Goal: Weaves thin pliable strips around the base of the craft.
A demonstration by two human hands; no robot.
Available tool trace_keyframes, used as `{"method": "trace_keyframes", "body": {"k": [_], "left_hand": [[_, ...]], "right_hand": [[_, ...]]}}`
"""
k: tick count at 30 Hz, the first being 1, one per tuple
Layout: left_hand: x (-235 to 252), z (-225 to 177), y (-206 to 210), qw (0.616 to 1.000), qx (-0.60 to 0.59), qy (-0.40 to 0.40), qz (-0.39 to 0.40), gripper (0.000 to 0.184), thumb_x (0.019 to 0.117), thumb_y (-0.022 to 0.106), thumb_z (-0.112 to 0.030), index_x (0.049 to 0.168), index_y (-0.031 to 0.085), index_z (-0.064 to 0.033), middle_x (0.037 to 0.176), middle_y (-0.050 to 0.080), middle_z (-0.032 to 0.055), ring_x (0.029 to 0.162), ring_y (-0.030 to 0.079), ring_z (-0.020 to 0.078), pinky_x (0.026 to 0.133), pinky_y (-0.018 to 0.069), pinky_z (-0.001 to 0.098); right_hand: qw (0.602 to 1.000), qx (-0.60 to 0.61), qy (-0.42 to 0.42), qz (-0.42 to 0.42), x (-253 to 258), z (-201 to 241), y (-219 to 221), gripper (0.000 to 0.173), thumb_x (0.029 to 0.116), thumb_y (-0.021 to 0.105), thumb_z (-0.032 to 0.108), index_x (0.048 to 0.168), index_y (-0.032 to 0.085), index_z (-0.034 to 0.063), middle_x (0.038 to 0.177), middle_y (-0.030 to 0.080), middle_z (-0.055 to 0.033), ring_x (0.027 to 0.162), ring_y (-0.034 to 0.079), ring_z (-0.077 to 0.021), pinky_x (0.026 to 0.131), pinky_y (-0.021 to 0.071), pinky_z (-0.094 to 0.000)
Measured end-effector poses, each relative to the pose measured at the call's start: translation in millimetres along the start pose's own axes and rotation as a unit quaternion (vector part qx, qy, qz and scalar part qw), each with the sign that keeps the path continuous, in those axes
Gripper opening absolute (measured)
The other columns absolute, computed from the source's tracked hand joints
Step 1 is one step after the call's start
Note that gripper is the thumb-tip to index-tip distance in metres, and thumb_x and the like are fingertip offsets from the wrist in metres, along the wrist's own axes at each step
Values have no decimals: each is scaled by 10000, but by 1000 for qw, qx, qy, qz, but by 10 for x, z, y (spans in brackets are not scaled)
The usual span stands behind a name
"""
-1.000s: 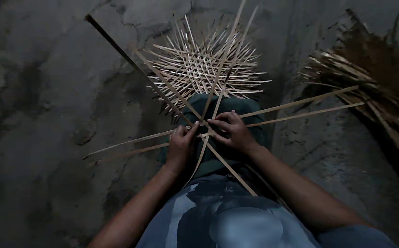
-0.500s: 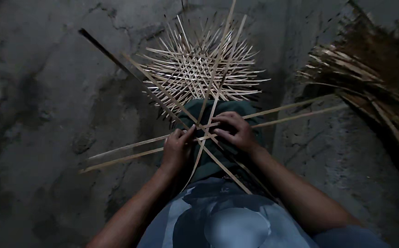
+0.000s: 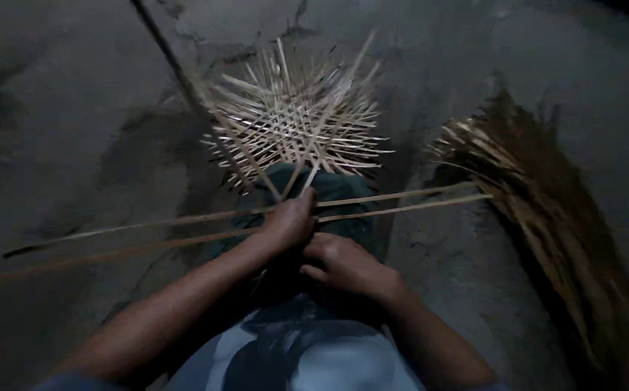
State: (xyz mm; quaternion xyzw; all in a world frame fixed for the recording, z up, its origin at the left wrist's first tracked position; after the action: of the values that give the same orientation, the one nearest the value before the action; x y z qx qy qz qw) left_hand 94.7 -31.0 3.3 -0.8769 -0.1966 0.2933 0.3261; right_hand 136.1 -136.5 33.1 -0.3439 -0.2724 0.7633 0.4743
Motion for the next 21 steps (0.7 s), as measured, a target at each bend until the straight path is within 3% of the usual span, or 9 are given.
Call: {"method": "trace_keyframes", "body": {"k": [2, 4, 7, 9, 11, 12, 14, 17, 21], "left_hand": [[51, -29, 46, 1000, -2, 2, 4, 550, 996, 657, -263, 1466, 440, -78, 1026, 702, 197, 958, 695, 388, 873, 545, 619], [54, -39, 50, 1000, 1, 24, -16, 657, 973, 700, -330, 1483, 404, -41, 1016, 711, 199, 942, 704, 387, 868, 544, 628], [50, -60, 80, 995, 18, 66, -72, 743, 915, 773, -344, 1463, 402, -8, 944, 704, 220, 856, 697, 434, 786, 532, 675], [54, -74, 132, 993, 42, 66, -90, 777, 894, 788, -357, 1465, 395, -6, 951, 682, 251, 851, 678, 477, 762, 513, 701], [70, -87, 164, 991, 66, 55, -100, 761, 904, 772, -348, 1470, 391, -10, 972, 678, 262, 864, 677, 485, 761, 514, 691], [74, -92, 169, 990, 75, 50, -107, 720, 917, 749, -318, 1463, 396, -9, 969, 675, 264, 856, 676, 485, 746, 517, 682], [71, -107, 163, 990, 85, 37, -104, 635, 956, 693, -231, 1461, 378, -9, 959, 666, 267, 834, 673, 494, 719, 521, 666], [83, -78, 144, 991, 89, 19, -97, 618, 972, 658, -200, 1486, 357, -33, 940, 668, 250, 802, 677, 473, 696, 527, 649], [77, 12, 128, 992, 70, 22, -101, 662, 952, 667, -184, 1510, 331, -65, 905, 667, 201, 776, 671, 431, 670, 522, 641]], "right_hand": [[994, 108, -26, 2, -312, -145, -320, 335, 1039, 615, 291, 1290, 703, 88, 1274, 709, -77, 1217, 653, -169, 1089, 503, -387], [976, 209, 20, -54, -793, -463, -739, 289, 1047, 591, 204, 1259, 712, 49, 1202, 735, -53, 1087, 686, -79, 984, 549, -289], [900, 315, 139, -267, -1788, -1228, -1331, 267, 1055, 500, 128, 1156, 690, -30, 971, 737, -42, 807, 686, -75, 766, 598, -274], [801, 281, 270, -454, -2532, -1825, -1550, 280, 1070, 494, 183, 1171, 692, 12, 878, 726, -32, 720, 676, -93, 661, 594, -278], [681, 151, 481, -531, -3199, -2353, -1550, 256, 1045, 591, 234, 1226, 701, 90, 1011, 723, -82, 863, 684, -182, 765, 574, -393], [639, 88, 561, -518, -3436, -2546, -1492, 276, 1008, 644, 222, 1244, 701, 91, 1143, 721, -134, 1021, 698, -279, 900, 565, -517], [590, 6, 643, -488, -3699, -2740, -1325, 305, 934, 716, 183, 1214, 716, 63, 1218, 697, -217, 1145, 664, -405, 983, 507, -647], [561, -31, 670, -486, -3849, -2908, -1186, 283, 952, 709, 174, 1207, 717, 51, 1283, 644, -251, 1242, 589, -438, 1044, 463, -627], [575, -72, 655, -486, -3880, -3072, -1149, 277, 987, 653, 161, 1249, 720, 101, 1301, 641, -216, 1265, 576, -407, 1077, 452, -585]]}}
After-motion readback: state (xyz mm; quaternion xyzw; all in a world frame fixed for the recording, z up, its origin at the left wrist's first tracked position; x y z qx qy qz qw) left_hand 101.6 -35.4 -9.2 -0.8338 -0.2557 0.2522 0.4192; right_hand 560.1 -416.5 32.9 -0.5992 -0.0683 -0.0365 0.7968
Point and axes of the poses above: each hand's wrist, its own x-axis towards the middle knuckle, its own y-axis out of the palm, z = x × y, the point moved 7 cm from there along x, towards the middle knuckle
